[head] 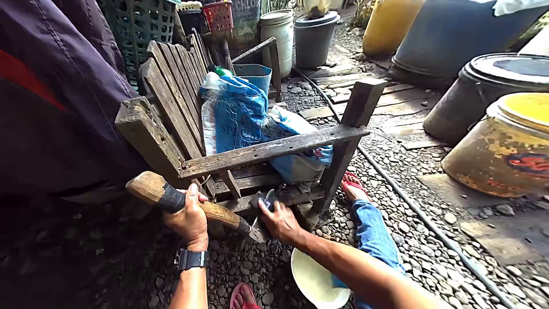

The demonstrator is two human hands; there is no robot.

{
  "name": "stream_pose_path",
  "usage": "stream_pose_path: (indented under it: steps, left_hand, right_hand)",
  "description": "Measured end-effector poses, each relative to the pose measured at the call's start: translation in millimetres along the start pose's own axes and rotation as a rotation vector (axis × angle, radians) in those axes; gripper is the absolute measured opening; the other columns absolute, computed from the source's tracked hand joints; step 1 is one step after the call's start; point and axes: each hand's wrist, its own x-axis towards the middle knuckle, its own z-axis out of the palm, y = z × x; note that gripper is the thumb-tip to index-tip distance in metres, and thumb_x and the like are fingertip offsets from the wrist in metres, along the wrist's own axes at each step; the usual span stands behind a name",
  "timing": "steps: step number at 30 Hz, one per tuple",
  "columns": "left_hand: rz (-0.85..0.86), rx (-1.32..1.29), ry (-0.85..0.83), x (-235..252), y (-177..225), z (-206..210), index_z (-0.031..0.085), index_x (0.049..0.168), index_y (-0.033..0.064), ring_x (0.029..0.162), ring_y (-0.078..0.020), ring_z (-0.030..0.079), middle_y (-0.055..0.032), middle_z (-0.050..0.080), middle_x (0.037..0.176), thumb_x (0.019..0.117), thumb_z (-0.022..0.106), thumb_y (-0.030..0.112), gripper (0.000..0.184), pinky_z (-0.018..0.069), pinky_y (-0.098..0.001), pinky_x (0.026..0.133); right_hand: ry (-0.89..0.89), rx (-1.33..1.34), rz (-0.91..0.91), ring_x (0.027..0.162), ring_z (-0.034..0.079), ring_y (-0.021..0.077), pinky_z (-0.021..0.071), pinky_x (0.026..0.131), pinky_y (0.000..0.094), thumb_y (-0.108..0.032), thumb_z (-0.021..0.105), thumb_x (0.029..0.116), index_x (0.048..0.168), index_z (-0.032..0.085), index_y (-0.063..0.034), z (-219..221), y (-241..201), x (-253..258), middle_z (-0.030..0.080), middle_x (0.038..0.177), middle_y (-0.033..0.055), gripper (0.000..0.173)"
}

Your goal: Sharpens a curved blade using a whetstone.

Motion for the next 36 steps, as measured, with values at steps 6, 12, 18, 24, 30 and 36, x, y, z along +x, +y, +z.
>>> stream_pose_path:
  steps: [6, 12, 18, 24, 30, 36]
  left_hand:
    - [0.007, -0.018, -0.027, -2.1, -0.4, -3.1, 0.055, 0.086, 0.0061, 0.048, -0.0079, 0.064, 0.0054, 0.063, 0.057, 0.0877, 0.057, -0.005, 0.011, 0.0592, -0.0239, 0.052]
    - [-0.023, -0.004, 0.015, 3.7, -8.0, -3.8, 0.054, 0.087, 0.0064, 0.046, -0.0074, 0.063, 0.0057, 0.061, 0.055, 0.0882, 0.059, -0.005, 0.012, 0.0582, -0.0237, 0.049]
    - [0.025, -0.017, -0.03, -2.0, -1.9, -2.9, 0.055, 0.085, 0.0082, 0.048, -0.0076, 0.063, 0.006, 0.062, 0.056, 0.0869, 0.057, -0.005, 0.013, 0.0586, -0.0244, 0.05]
    - [0.002, -0.012, -0.001, 4.0, -8.2, -2.1, 0.055, 0.085, 0.0067, 0.047, -0.0071, 0.063, 0.0058, 0.061, 0.056, 0.0875, 0.058, -0.006, 0.013, 0.0583, -0.0236, 0.049]
    - [-0.003, -0.02, -0.015, -1.2, -1.9, -4.3, 0.054, 0.087, 0.007, 0.047, -0.0076, 0.063, 0.0059, 0.061, 0.056, 0.0883, 0.057, -0.006, 0.013, 0.0589, -0.0242, 0.05]
    - [-0.016, 0.007, 0.005, 1.9, -4.1, -3.7, 0.054, 0.088, 0.0055, 0.046, -0.007, 0.063, 0.0061, 0.06, 0.055, 0.0908, 0.056, -0.006, 0.012, 0.0581, -0.0235, 0.049]
  right_hand:
    - [0.003, 0.008, 0.308, 0.13, 0.053, 0.0527, 0.0466, 0.103, 0.0622, -0.039, 0.036, 0.1109, 0.163, 0.031, -0.0202, -35.4, -0.8, 62.4, 0.046, 0.149, 0.0357, 0.056]
    - [-0.143, -0.048, 0.052, 0.122, 0.057, 0.055, 0.0509, 0.094, 0.0632, -0.037, 0.043, 0.1093, 0.163, 0.032, -0.0187, -6.7, -7.9, -4.0, 0.05, 0.141, 0.0378, 0.058]
    - [-0.061, -0.035, 0.334, 0.129, 0.056, 0.0496, 0.048, 0.104, 0.057, -0.038, 0.033, 0.1121, 0.164, 0.024, -0.0127, -40.9, -10.3, 64.6, 0.045, 0.15, 0.0346, 0.059]
    - [-0.241, -0.048, 0.065, 0.126, 0.055, 0.0544, 0.05, 0.098, 0.0627, -0.036, 0.039, 0.111, 0.165, 0.025, -0.0161, -17.3, -13.5, -0.6, 0.046, 0.145, 0.0372, 0.059]
    - [-0.076, -0.006, 0.276, 0.13, 0.054, 0.0503, 0.0464, 0.106, 0.0582, -0.035, 0.035, 0.1119, 0.164, 0.026, -0.0103, -46.8, -10.3, 73.0, 0.044, 0.15, 0.0358, 0.058]
    - [-0.247, 0.006, 0.021, 0.127, 0.054, 0.0555, 0.0486, 0.098, 0.0641, -0.033, 0.039, 0.1113, 0.165, 0.025, -0.0145, -20.5, -18.7, 2.2, 0.046, 0.144, 0.0384, 0.058]
